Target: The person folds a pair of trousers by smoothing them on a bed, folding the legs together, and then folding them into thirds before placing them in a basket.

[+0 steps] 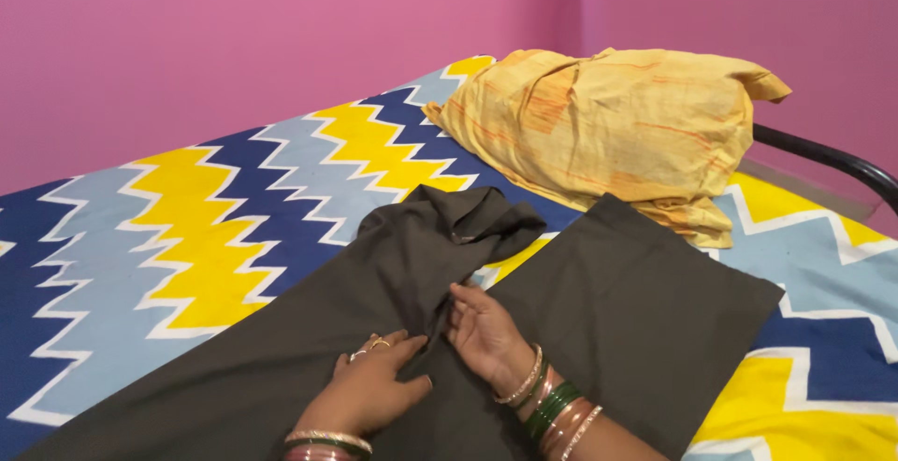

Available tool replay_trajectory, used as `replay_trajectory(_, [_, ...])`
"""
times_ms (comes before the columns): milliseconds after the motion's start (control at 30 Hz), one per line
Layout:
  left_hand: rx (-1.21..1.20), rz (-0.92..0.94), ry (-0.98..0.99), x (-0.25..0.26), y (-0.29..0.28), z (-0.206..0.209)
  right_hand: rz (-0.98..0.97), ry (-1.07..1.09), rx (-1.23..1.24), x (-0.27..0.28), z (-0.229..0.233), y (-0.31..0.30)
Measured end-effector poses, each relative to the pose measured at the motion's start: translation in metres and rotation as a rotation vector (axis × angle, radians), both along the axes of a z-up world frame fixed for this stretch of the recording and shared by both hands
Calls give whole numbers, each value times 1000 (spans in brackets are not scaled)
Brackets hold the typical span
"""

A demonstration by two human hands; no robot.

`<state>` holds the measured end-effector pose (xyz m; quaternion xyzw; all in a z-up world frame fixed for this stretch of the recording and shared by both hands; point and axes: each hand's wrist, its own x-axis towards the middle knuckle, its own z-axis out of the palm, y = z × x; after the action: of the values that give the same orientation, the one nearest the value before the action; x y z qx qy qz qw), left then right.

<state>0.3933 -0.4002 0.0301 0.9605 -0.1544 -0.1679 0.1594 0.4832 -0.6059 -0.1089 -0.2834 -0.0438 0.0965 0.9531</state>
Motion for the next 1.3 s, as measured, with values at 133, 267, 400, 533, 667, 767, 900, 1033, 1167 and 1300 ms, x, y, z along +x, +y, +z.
replay_trajectory(133, [47,-4,-168,-4,-23,-7,46,184,-91,-2,27,1])
replay_trajectory(267, [20,-15,-206,-3,-23,-20,51,164,5,-4,34,13])
replay_trajectory(400, [63,111,-131,9,-37,-9,63,129,49,5,36,8])
replay_trajectory(533, [80,117,-321,42,-64,6,60,223,-127,6,43,4])
replay_trajectory(667, [64,108,-406,79,-96,-10,8,195,-70,5,45,2])
replay_trajectory(767, [-73,116,-549,91,-108,-38,14,200,16,3,49,-3])
replay_trajectory(900, [-276,79,-458,90,-104,-51,75,180,134,4,52,-6])
replay_trajectory(1033, [-536,72,-216,77,-78,-28,-72,169,119,8,48,-12])
replay_trajectory(1167, [-494,-37,-26,70,-64,-13,-157,199,248,24,44,-34])
replay_trajectory(1300, [-161,-98,77,60,-76,-10,-267,251,218,30,43,-56])
